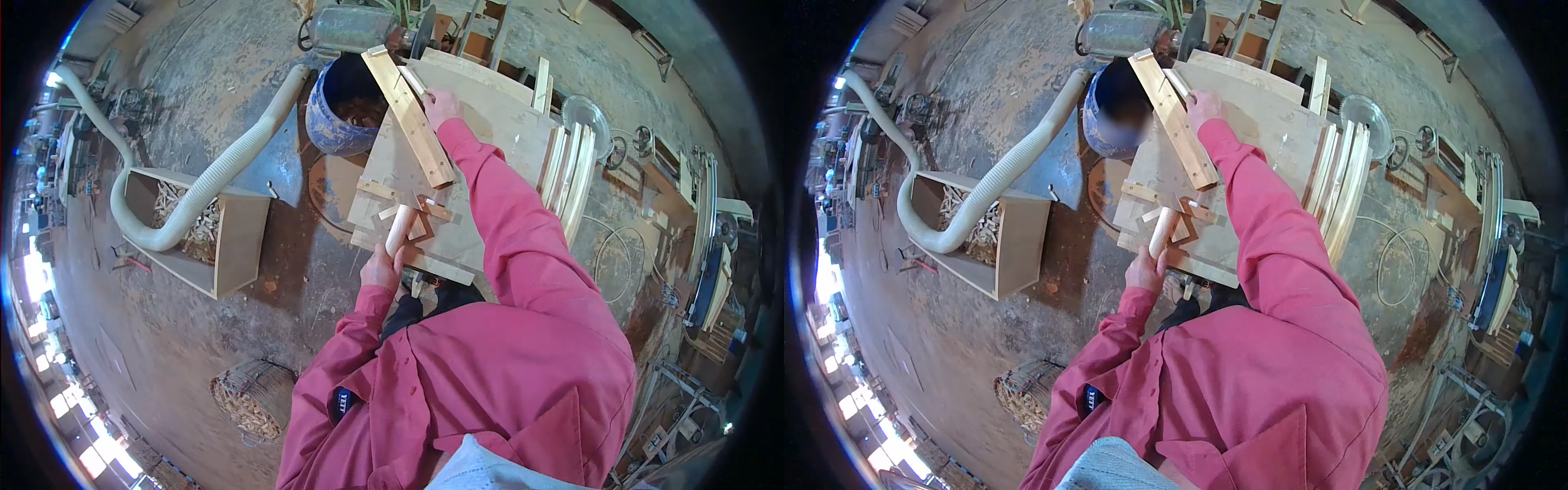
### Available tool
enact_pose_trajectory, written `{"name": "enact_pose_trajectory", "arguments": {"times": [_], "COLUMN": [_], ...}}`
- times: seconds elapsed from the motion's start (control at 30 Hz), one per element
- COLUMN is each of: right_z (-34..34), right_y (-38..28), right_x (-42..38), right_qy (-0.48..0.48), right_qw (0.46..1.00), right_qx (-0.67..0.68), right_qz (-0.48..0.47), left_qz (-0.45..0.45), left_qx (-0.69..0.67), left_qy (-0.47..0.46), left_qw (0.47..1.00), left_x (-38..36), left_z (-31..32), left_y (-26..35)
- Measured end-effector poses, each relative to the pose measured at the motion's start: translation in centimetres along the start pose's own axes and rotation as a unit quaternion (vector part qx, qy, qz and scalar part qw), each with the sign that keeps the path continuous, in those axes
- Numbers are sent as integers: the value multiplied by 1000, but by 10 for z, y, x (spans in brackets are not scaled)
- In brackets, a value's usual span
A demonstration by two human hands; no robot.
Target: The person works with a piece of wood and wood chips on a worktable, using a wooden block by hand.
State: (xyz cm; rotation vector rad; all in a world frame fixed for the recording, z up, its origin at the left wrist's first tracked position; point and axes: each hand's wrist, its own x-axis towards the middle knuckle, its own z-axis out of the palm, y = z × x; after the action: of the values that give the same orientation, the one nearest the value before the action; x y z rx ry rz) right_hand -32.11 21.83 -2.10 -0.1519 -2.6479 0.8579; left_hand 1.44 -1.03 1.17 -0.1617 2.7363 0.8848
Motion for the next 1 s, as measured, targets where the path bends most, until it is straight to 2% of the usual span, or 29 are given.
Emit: {"name": "enact_pose_trajectory", "arguments": {"times": [0.1,0.17,0.27,0.6,0.8,1.0], "right_z": [8,14,14,28,34,38], "right_y": [-11,-14,-21,-6,11,30], "right_x": [-1,9,31,67,109,144], "right_qy": [-24,-102,-146,-133,-118,-106], "right_qw": [999,984,975,978,981,988], "right_qx": [37,105,77,70,73,50], "right_qz": [23,104,147,142,137,97], "left_qz": [-6,-11,-14,-17,-14,-13], "left_qx": [5,-1,3,10,28,30], "left_qy": [-15,-27,-22,-20,-13,-4], "left_qw": [1000,1000,1000,1000,999,999], "left_x": [-7,-11,-12,11,48,77], "left_z": [-3,-3,-3,2,7,13], "left_y": [-5,-7,-8,9,33,52]}}
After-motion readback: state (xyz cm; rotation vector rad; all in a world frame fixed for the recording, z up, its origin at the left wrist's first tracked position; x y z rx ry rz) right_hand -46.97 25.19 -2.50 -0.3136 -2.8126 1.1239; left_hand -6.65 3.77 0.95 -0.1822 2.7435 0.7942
